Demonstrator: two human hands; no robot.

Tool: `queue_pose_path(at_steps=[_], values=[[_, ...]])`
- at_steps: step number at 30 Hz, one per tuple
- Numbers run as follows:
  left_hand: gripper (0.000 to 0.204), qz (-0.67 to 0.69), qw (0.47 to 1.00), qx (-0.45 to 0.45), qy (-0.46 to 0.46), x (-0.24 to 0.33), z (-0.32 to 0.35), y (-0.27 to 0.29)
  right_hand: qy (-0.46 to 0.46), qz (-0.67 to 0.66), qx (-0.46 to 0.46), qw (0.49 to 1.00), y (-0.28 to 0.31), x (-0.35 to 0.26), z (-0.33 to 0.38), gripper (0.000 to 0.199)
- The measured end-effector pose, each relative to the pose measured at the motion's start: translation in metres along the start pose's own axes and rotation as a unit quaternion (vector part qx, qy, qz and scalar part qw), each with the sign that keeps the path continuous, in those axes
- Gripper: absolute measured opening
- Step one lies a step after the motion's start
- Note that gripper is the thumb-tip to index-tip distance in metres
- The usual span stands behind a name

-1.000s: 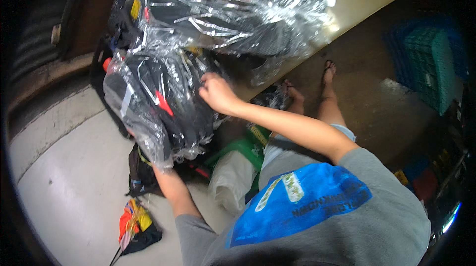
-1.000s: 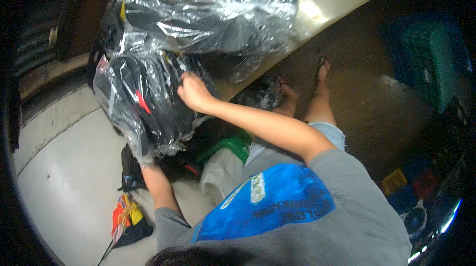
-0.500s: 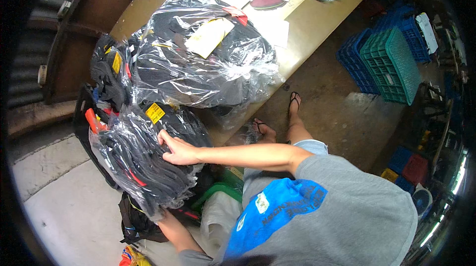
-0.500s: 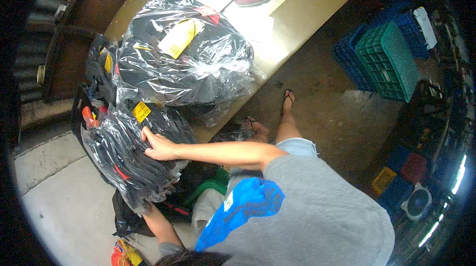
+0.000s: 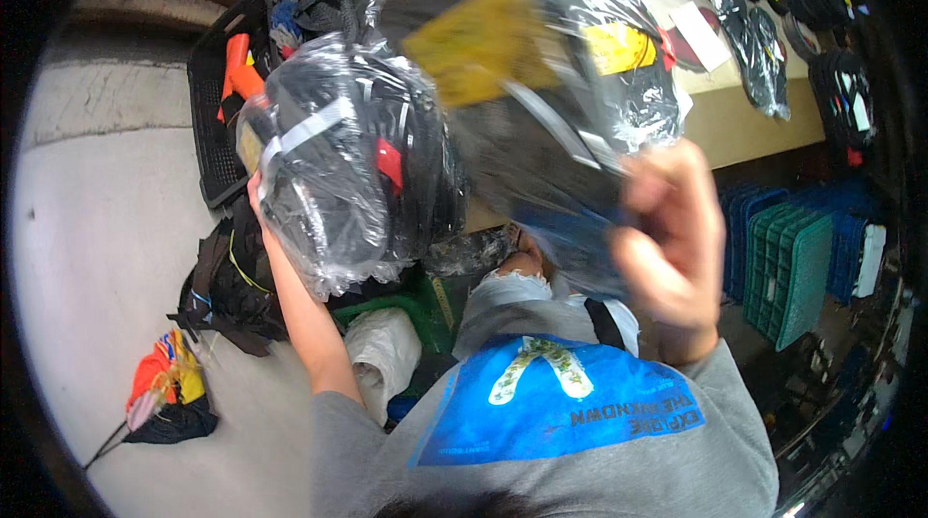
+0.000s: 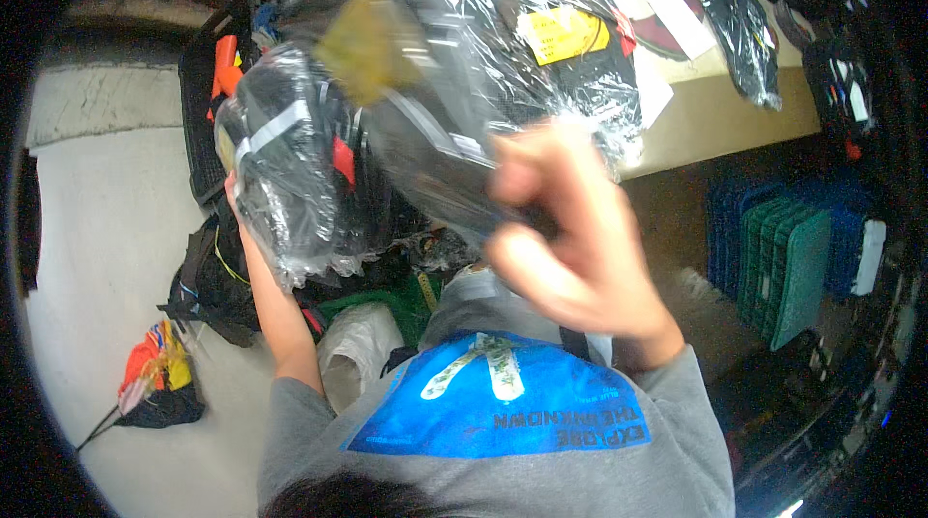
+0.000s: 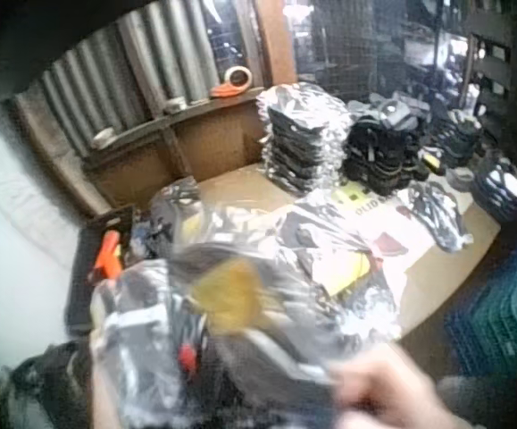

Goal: The person unpacks flip-flops and sandals from plastic bags, removes tags, and arranges them on a table. They handle multiple pairs, placing some in neat rows and others in piles while continuing to unpack additional items.

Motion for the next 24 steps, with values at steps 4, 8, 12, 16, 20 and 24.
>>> queue_pose_path(at_steps=[4,8,12,16,20,24], values=[[0.070,-0.052,0.998,0.043,0.017,0.002,-0.010,0.022,-0.103,-0.105,0.138,0.980,0.056,-0.008,0.047,0.028],[0.070,-0.110,0.991,0.047,0.064,-0.006,-0.036,0.015,-0.202,-0.111,0.156,0.961,0.086,0.009,0.090,0.030],[0.071,-0.178,0.978,0.059,0.095,-0.004,-0.028,0.003,-0.148,-0.234,0.148,0.949,0.102,0.028,0.089,0.045],[0.073,-0.176,0.982,0.009,0.067,0.010,-0.003,-0.013,-0.038,-0.351,0.131,0.926,0.122,0.063,0.020,0.034],[0.069,-0.308,0.946,0.098,0.035,0.020,0.008,-0.040,-0.127,-0.317,0.010,0.940,0.147,0.139,-0.047,0.034],[0.057,-0.628,0.659,0.310,-0.273,0.053,0.072,-0.151,-0.206,-0.244,0.055,0.946,0.251,0.266,-0.049,0.035]])
Point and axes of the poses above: each hand's wrist, its own z-axis away from the middle knuckle, its own y-axis out of the back of the hand, x = y × z, the point moved 8 cm from there along -z, towards the middle knuckle, and after that the axes turned 2 degrees about y, right-handed, at the moved point
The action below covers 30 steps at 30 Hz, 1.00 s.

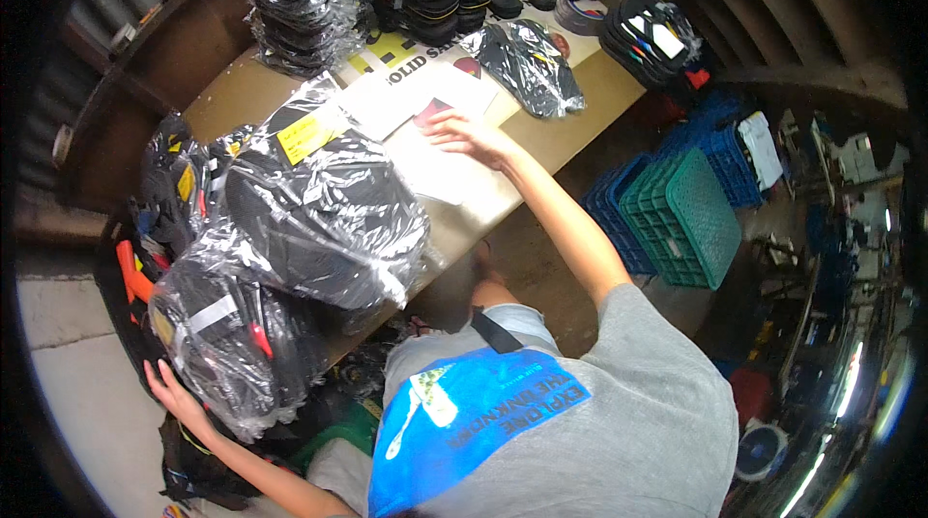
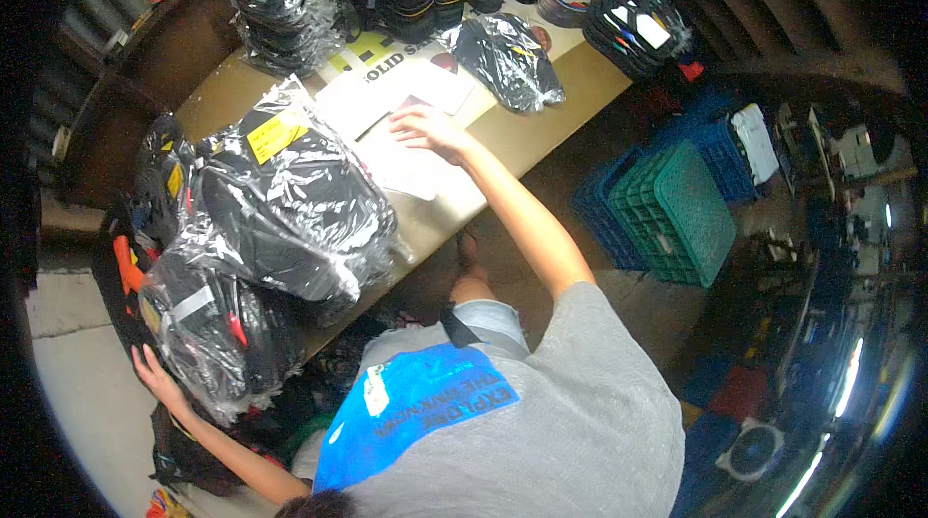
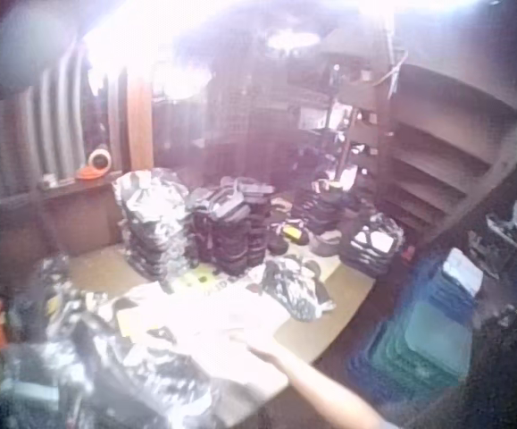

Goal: The person unpacks flip-flops and sandals from plastic bags, removes tags, and arranges them on a table. They handle multiple pairs, placing some in neat rows and others in piles while continuing to unpack additional items.

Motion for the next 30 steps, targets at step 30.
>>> queue_pose_path(at_steps=[30], values=[[0.046,0.348,0.937,-0.009,0.031,0.427,0.176,-0.259,-0.071,-0.229,0.094,0.966,0.179,0.012,0.067,0.037]])
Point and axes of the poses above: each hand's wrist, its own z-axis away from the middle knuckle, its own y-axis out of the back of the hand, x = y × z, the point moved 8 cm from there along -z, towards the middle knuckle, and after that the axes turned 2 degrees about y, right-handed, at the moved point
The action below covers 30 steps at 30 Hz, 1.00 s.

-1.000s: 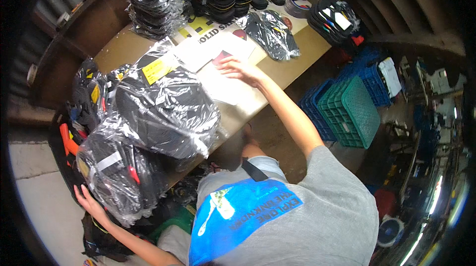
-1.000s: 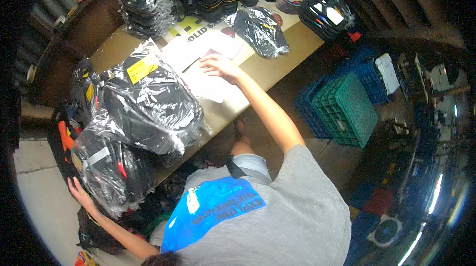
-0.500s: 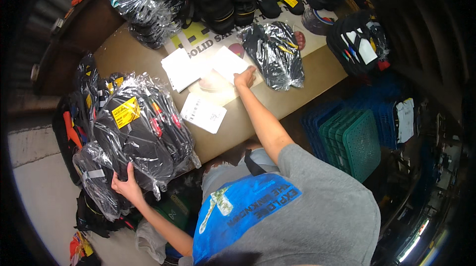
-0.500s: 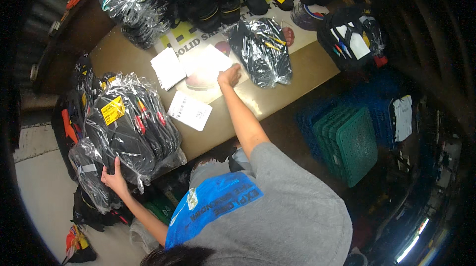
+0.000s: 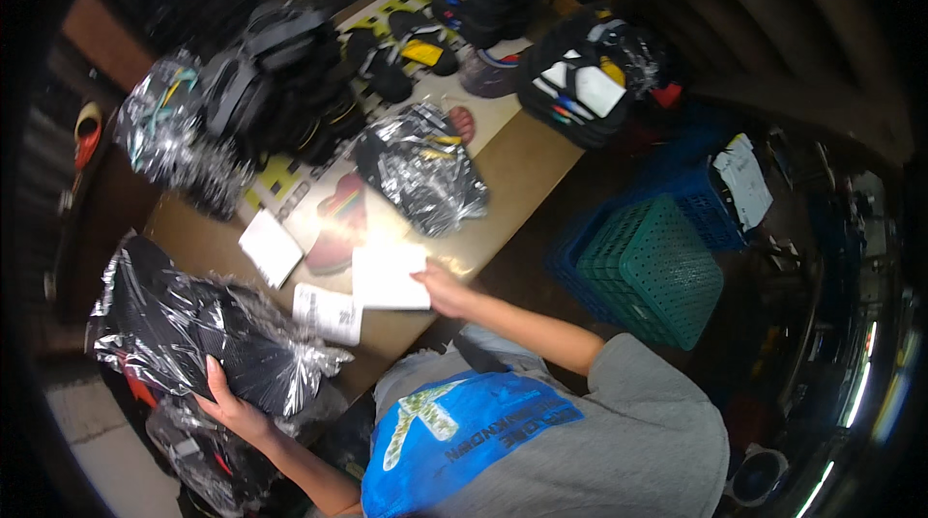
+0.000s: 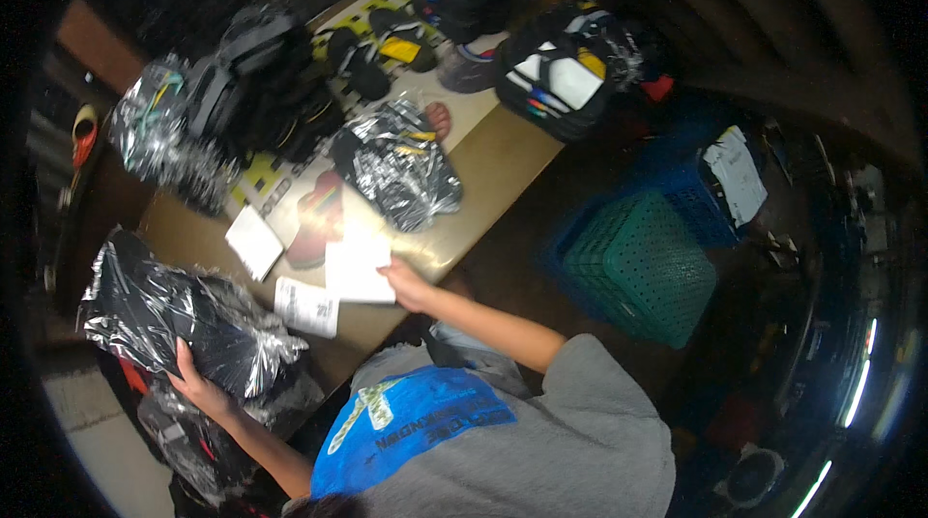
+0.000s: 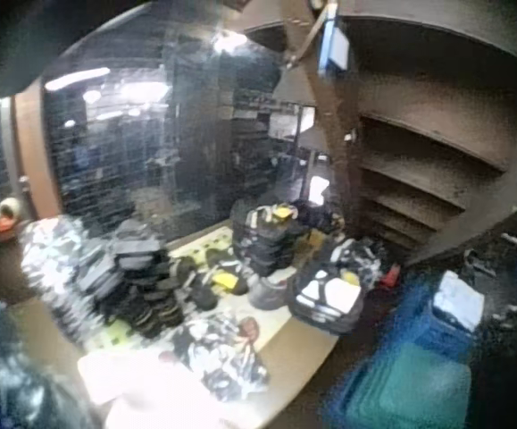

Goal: The person unpacks flip-flops and sandals from plastic bags, removes tags, and arranges them on a table. They handle multiple pairs, placing some in neat rows and others in piles while continuing to unpack additional items.

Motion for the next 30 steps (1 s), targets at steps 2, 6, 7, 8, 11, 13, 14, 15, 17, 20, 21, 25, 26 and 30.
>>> queue_pose_path(at_steps=[2,6,7,8,11,13,14,15,17,20,21,25,26,30], values=[[0.040,0.113,0.993,-0.004,0.027,0.007,0.017,-0.063,-0.108,-0.098,-0.003,0.989,-0.010,-0.012,0.021,0.035],[0.032,-0.027,0.991,-0.097,-0.090,0.030,0.089,-0.221,0.004,-0.293,-0.112,0.949,-0.022,-0.139,0.041,0.048],[0.030,-0.174,0.929,-0.132,-0.298,0.056,0.124,-0.271,0.032,-0.328,-0.052,0.943,0.000,-0.175,0.043,0.054],[0.033,-0.017,0.979,-0.200,0.025,0.012,0.140,-0.315,0.114,-0.378,-0.198,0.897,0.007,-0.239,0.057,0.065],[0.052,0.083,0.929,-0.338,0.124,0.014,0.227,-0.452,0.284,-0.270,-0.030,0.919,0.100,-0.348,0.076,0.061],[0.042,0.246,0.853,-0.429,0.166,0.038,0.281,-0.529,0.249,-0.261,0.042,0.932,0.168,-0.398,0.084,0.039],[0.041,0.238,0.822,-0.480,0.194,0.045,0.302,-0.564,0.218,-0.247,0.116,0.937,0.207,-0.418,0.086,0.033],[0.042,0.182,0.807,-0.545,0.135,0.058,0.316,-0.594,0.234,-0.219,0.178,0.931,0.242,-0.439,0.093,0.032],[0.039,0.014,0.777,-0.630,0.015,0.066,0.339,-0.630,0.253,-0.184,0.186,0.931,0.299,-0.486,0.096,0.042],[0.039,0.093,0.745,-0.651,-0.108,0.081,0.352,-0.642,0.338,-0.106,0.229,0.907,0.387,-0.562,0.083,0.041],[0.039,0.060,0.735,-0.670,-0.084,0.067,0.354,-0.642,0.327,-0.122,0.191,0.917,0.410,-0.582,0.067,0.044],[0.039,-0.073,0.715,-0.694,-0.045,0.002,0.336,-0.614,0.274,-0.128,0.106,0.947,0.493,-0.617,-0.003,0.037],[0.038,-0.101,0.726,-0.680,0.031,-0.020,0.326,-0.599,0.241,-0.099,0.175,0.950,0.522,-0.607,-0.015,0.036],[0.031,-0.156,0.786,-0.571,0.179,-0.073,0.284,-0.535,0.129,-0.036,0.232,0.964,0.590,-0.589,-0.039,0.032]])
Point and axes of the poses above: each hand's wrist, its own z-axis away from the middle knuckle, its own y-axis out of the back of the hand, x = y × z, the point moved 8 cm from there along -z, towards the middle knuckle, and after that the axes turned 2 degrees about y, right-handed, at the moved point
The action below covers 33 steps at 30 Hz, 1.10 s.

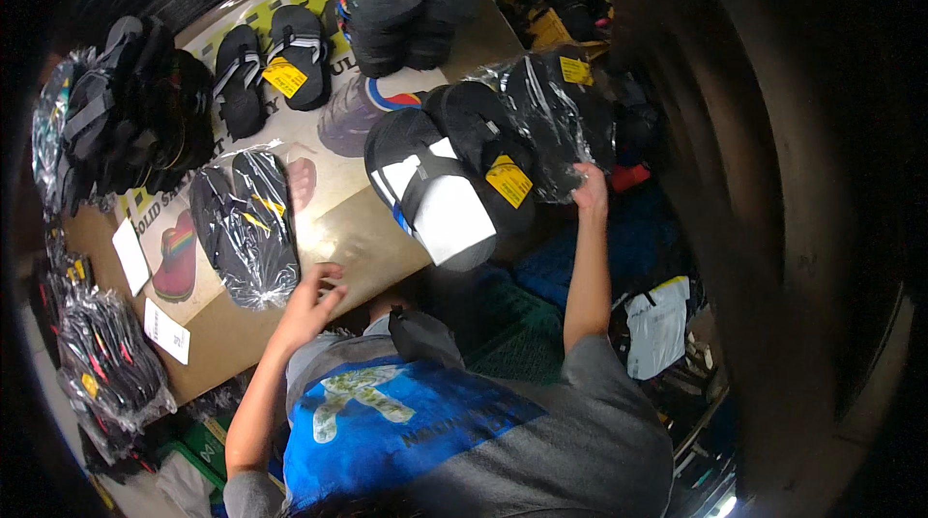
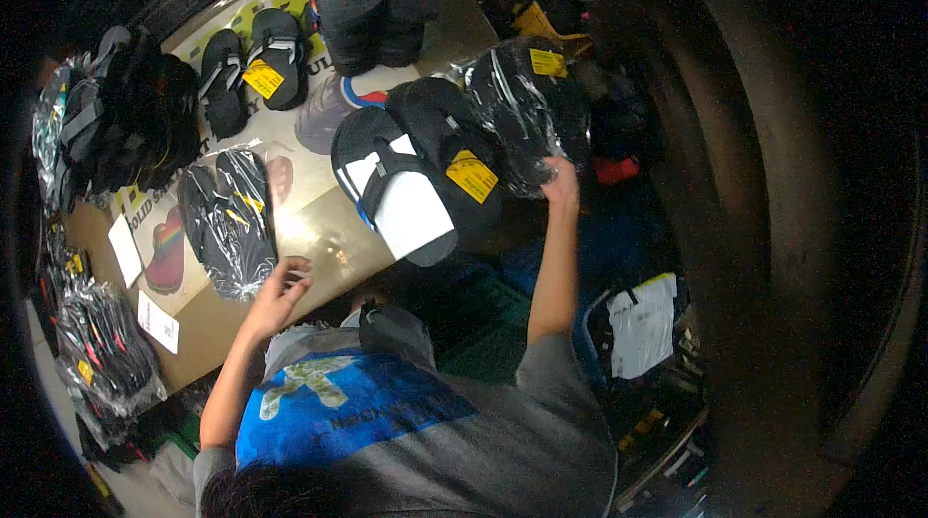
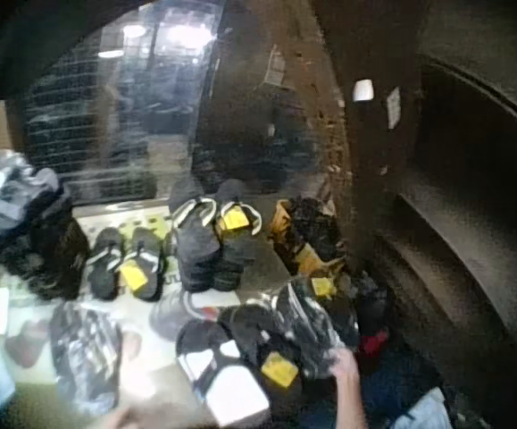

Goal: The person unpacks flip-flops and sandals from plastic bags, removes tags, and arranges them on a table. They handle multiple pairs, placing some in neat rows and others in piles while continuing to unpack additional items.

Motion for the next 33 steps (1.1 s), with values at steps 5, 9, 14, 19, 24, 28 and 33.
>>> queue_pose_path(at_steps=[5,9,14,19,24,28,33], values=[[0.031,0.113,0.978,0.160,0.067,-0.053,0.039,0.057,0.038,0.159,0.131,0.978,0.004,-0.019,0.023,0.040],[0.035,0.092,0.963,0.240,0.082,-0.085,0.077,0.086,0.400,0.650,0.321,0.561,-0.092,-0.072,0.102,0.088],[0.042,0.085,0.945,0.278,0.147,-0.128,0.125,0.105,0.410,0.745,0.190,0.491,-0.149,-0.041,0.025,0.062],[0.048,0.092,0.902,0.372,0.199,-0.205,0.181,0.146,0.253,0.796,0.141,0.531,-0.147,-0.043,-0.021,0.061],[0.064,0.296,0.803,0.488,0.174,-0.320,0.228,0.224,0.501,0.599,-0.005,0.625,-0.296,0.022,0.103,0.027],[0.100,0.108,0.684,0.601,0.399,-0.378,0.246,0.309,0.321,0.510,-0.314,0.733,-0.440,0.257,0.217,0.019],[0.124,0.031,0.678,0.539,0.499,-0.386,0.201,0.339,0.273,0.531,-0.515,0.615,-0.537,0.494,0.371,0.028]])
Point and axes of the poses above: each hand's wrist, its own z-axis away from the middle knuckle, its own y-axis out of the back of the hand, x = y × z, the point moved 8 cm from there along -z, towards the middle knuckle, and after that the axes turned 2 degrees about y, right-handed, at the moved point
